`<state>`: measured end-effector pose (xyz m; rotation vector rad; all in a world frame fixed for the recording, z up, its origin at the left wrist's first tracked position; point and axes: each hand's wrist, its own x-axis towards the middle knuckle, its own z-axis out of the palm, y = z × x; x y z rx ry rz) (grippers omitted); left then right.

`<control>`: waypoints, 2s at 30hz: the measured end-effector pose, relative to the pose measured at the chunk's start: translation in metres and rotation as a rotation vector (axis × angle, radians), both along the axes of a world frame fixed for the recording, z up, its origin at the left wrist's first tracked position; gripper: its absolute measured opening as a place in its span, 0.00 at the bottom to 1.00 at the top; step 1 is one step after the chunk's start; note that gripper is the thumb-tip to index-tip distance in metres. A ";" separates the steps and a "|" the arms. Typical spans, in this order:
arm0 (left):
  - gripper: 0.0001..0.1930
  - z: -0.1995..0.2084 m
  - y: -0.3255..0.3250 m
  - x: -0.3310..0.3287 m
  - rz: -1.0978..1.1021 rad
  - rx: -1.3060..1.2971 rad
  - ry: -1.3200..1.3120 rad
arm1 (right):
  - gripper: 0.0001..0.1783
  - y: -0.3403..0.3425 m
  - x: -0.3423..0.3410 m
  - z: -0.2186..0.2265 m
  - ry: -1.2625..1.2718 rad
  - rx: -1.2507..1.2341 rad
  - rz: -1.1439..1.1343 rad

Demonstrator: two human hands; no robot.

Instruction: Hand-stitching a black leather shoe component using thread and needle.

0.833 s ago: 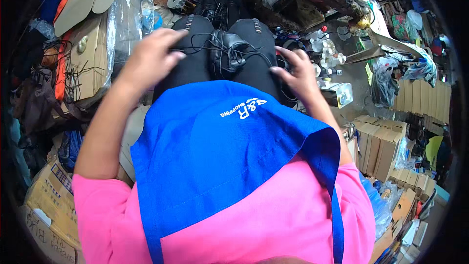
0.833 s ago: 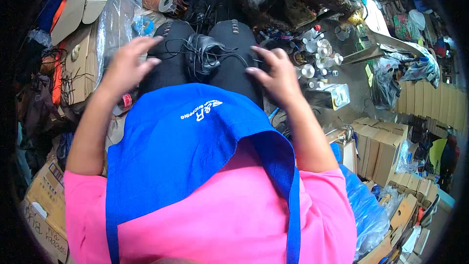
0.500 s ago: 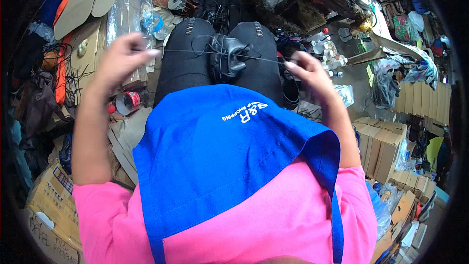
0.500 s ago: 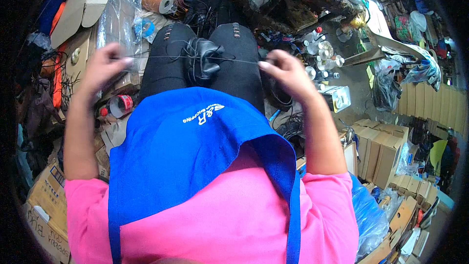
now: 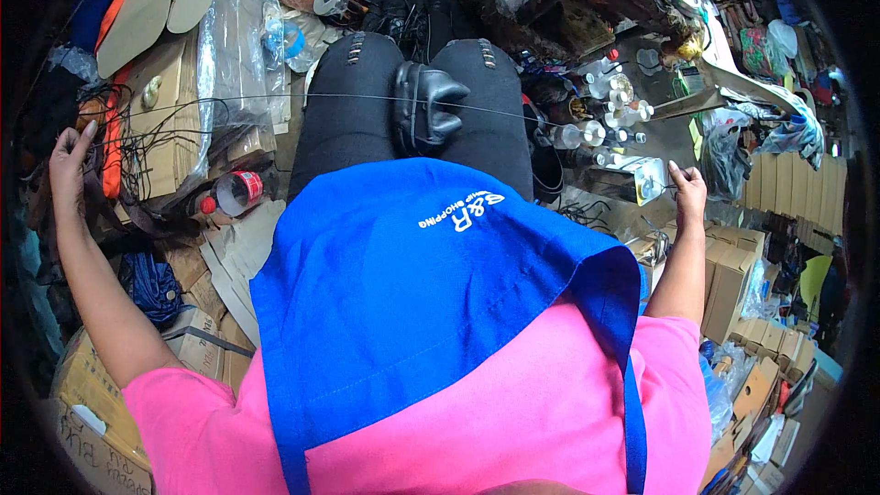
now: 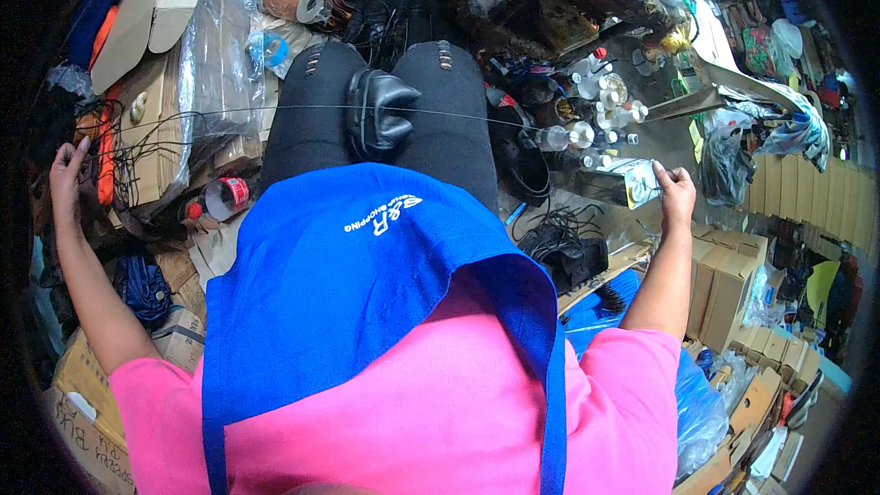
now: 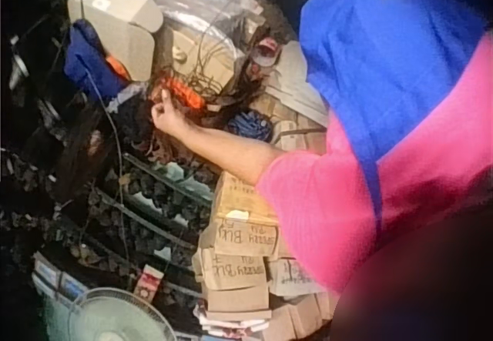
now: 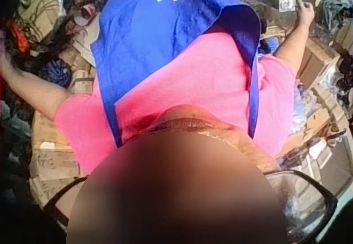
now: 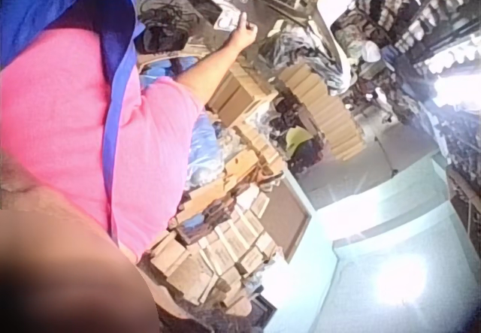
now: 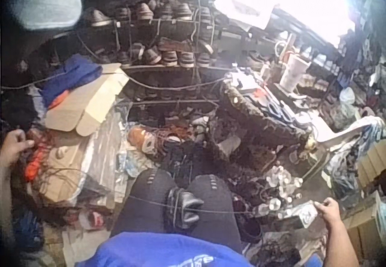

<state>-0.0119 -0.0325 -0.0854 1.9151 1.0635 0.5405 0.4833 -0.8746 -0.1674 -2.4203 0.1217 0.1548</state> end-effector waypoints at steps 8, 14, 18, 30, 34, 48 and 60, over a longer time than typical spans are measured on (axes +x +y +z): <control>0.16 -0.030 0.028 -0.018 0.069 0.105 0.060 | 0.18 -0.012 0.016 0.000 -0.093 -0.044 -0.014; 0.23 0.028 -0.034 0.009 0.407 0.227 -0.129 | 0.21 -0.045 0.024 0.008 0.267 0.366 -0.576; 0.19 0.025 -0.133 0.112 -0.080 0.349 -0.067 | 0.23 0.017 0.022 0.003 0.411 -0.077 -0.090; 0.28 -0.059 -0.281 0.311 -1.422 0.337 0.284 | 0.21 0.226 -0.055 0.068 0.041 -0.526 0.843; 0.26 -0.076 -0.282 0.327 -1.379 0.219 0.231 | 0.27 0.135 -0.016 0.056 0.334 -0.455 0.485; 0.19 -0.093 -0.291 0.325 -1.184 -0.058 0.157 | 0.13 0.080 -0.061 0.002 0.010 -0.262 0.620; 0.22 -0.094 -0.282 0.321 -1.256 -0.200 0.088 | 0.08 0.302 -0.129 0.030 -0.061 0.075 0.832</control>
